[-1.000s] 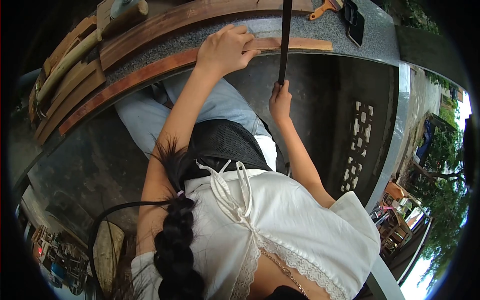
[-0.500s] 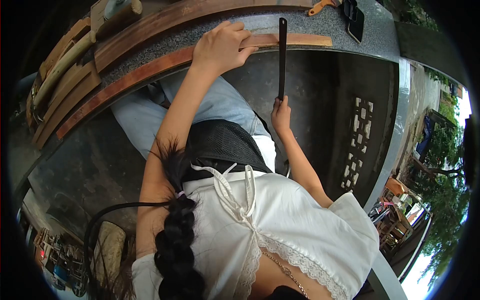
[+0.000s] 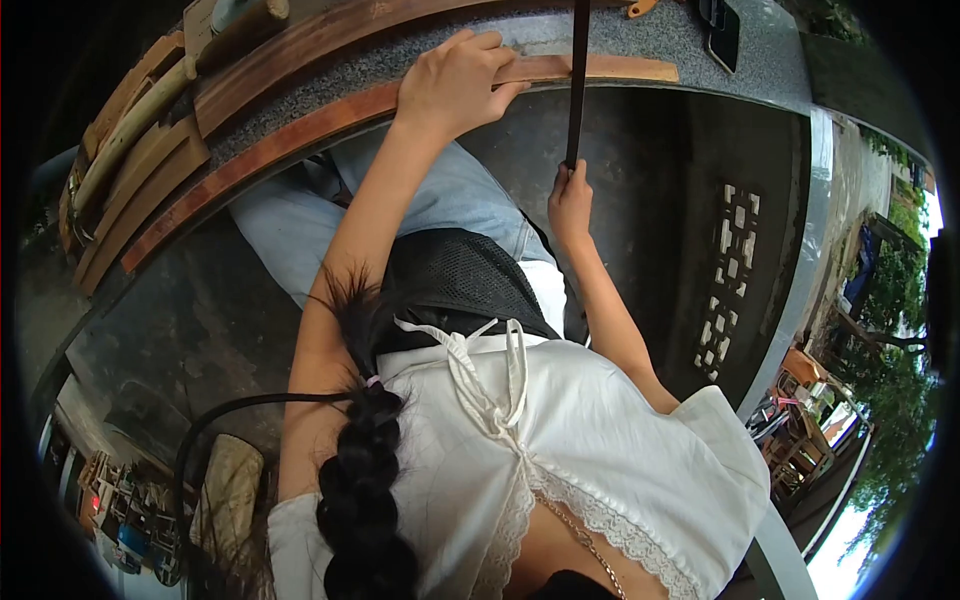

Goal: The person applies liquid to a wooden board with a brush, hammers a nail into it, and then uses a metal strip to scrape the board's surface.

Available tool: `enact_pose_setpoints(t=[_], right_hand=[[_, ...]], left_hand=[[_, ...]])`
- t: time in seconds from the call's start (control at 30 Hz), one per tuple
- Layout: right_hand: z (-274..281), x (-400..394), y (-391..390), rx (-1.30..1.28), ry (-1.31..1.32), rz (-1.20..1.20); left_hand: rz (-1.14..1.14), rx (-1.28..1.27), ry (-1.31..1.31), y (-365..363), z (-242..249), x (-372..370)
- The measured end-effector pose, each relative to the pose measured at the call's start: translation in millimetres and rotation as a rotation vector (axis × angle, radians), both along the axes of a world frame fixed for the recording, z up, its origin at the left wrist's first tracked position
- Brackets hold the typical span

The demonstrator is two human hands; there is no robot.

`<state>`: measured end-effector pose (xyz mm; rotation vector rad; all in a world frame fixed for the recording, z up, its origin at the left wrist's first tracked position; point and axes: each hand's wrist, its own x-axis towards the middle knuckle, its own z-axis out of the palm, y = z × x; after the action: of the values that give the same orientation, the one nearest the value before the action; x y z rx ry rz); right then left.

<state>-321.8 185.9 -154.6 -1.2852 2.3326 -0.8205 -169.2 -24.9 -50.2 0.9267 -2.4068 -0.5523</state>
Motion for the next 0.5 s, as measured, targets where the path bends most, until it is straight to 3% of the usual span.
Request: enact_pose_setpoints(t=[0.13,0.23,0.33,0.5], right_hand=[[27,2,-65,-0.175,0.058,0.053],[-12,-14,-11,-0.012,-0.004,-0.008],[-37,-17,34,-0.015,-0.019,-0.014],[9,4,-83,-0.209,-0.024,0.019]], left_hand=[[0.016,-0.011,-0.012,-6,-3,0],[0.033,-0.032,-0.016,-4,-1,0],[0.048,-0.033,-0.025,-3,3,-1],[0.026,-0.004,0.004,-5,-3,-1]])
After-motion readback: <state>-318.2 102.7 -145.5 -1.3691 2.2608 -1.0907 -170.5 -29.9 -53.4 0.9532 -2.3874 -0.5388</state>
